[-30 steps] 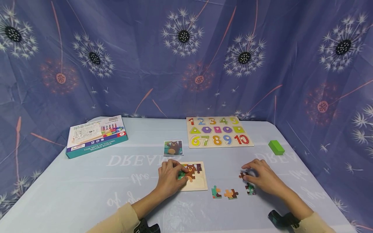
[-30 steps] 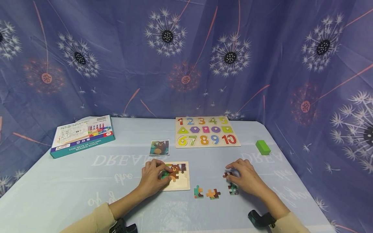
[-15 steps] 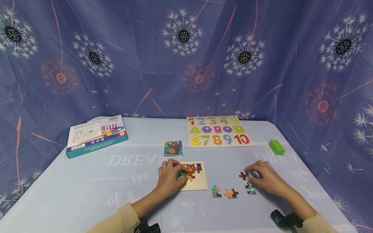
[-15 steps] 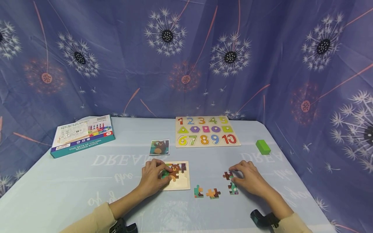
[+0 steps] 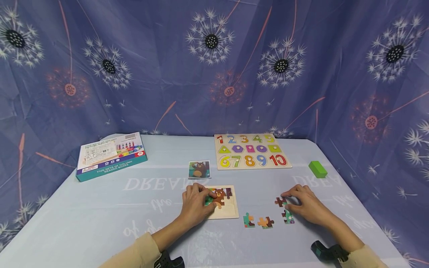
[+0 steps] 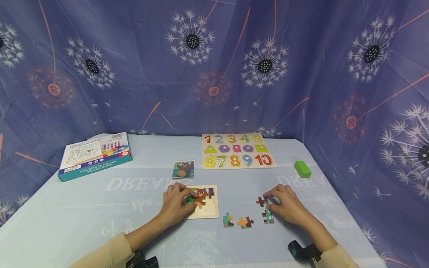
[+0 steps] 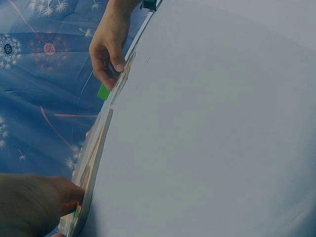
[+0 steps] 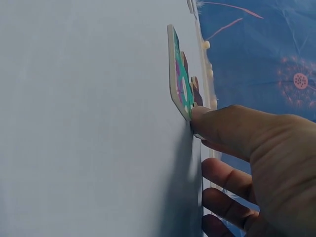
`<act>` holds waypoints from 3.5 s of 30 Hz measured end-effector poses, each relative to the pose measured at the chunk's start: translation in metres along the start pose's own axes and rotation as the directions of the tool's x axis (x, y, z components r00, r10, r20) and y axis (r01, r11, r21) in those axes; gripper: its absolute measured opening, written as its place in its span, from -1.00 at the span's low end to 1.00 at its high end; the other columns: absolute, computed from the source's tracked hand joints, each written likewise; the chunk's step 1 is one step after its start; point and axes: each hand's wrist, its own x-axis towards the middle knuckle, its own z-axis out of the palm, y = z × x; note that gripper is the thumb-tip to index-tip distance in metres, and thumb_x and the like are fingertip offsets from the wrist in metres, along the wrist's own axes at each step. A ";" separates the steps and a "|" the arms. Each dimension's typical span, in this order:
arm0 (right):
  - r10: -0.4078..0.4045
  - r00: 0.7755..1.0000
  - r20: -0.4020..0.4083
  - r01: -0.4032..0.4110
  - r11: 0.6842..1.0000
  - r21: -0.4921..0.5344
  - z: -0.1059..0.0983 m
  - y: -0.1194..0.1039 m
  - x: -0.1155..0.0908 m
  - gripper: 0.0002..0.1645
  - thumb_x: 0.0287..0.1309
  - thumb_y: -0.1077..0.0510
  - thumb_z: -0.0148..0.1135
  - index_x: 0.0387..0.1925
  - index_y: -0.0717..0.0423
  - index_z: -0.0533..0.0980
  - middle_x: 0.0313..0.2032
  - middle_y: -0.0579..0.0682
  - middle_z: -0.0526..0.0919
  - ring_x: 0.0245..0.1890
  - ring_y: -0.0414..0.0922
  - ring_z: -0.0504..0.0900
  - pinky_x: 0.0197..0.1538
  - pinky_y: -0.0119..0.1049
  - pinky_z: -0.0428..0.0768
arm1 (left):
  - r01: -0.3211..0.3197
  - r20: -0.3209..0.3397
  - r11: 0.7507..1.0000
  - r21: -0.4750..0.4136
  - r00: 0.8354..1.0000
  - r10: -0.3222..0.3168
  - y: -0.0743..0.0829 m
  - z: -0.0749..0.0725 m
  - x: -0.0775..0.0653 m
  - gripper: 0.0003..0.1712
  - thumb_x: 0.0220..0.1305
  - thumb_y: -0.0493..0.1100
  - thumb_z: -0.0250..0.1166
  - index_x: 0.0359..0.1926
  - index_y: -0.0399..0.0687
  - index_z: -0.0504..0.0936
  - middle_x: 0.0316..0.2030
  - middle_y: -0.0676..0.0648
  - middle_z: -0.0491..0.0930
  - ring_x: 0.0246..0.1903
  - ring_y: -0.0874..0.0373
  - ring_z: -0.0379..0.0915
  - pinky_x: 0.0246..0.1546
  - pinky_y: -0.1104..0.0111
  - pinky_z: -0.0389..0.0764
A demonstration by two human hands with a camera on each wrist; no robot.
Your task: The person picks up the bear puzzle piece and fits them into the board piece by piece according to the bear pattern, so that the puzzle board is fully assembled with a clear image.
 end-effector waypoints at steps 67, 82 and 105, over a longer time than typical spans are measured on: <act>-0.149 0.989 0.018 0.148 0.987 0.056 0.055 -0.128 0.057 -0.65 -0.13 0.00 0.44 -0.21 -0.04 0.66 -0.28 -0.14 0.56 -0.24 -0.24 0.33 -0.02 -0.15 0.32 | 0.004 0.011 1.000 0.004 1.000 -0.004 -0.002 0.000 0.001 -0.85 -0.02 -0.06 0.39 -0.34 0.16 0.67 -0.25 -0.02 0.35 -0.21 0.09 0.12 -0.10 0.07 0.12; -0.114 0.991 0.065 0.112 0.993 0.029 0.064 -0.131 0.060 -0.66 -0.10 -0.03 0.42 -0.19 -0.09 0.65 -0.28 -0.17 0.53 -0.24 -0.25 0.30 -0.12 -0.24 0.34 | 0.015 0.004 1.000 0.004 1.000 -0.015 0.000 0.000 0.000 -0.84 -0.05 -0.07 0.41 -0.35 0.15 0.68 -0.26 -0.02 0.36 -0.22 0.09 0.12 -0.10 0.08 0.12; -0.132 0.990 0.053 0.132 0.991 0.005 0.066 -0.132 0.060 -0.66 -0.11 -0.04 0.43 -0.22 -0.07 0.65 -0.29 -0.18 0.53 -0.24 -0.23 0.32 -0.09 -0.20 0.34 | -0.023 -0.004 0.999 0.022 1.000 0.023 0.005 -0.001 0.004 -0.81 -0.10 -0.11 0.41 -0.35 0.10 0.69 -0.26 -0.03 0.39 -0.20 0.08 0.15 -0.09 0.06 0.15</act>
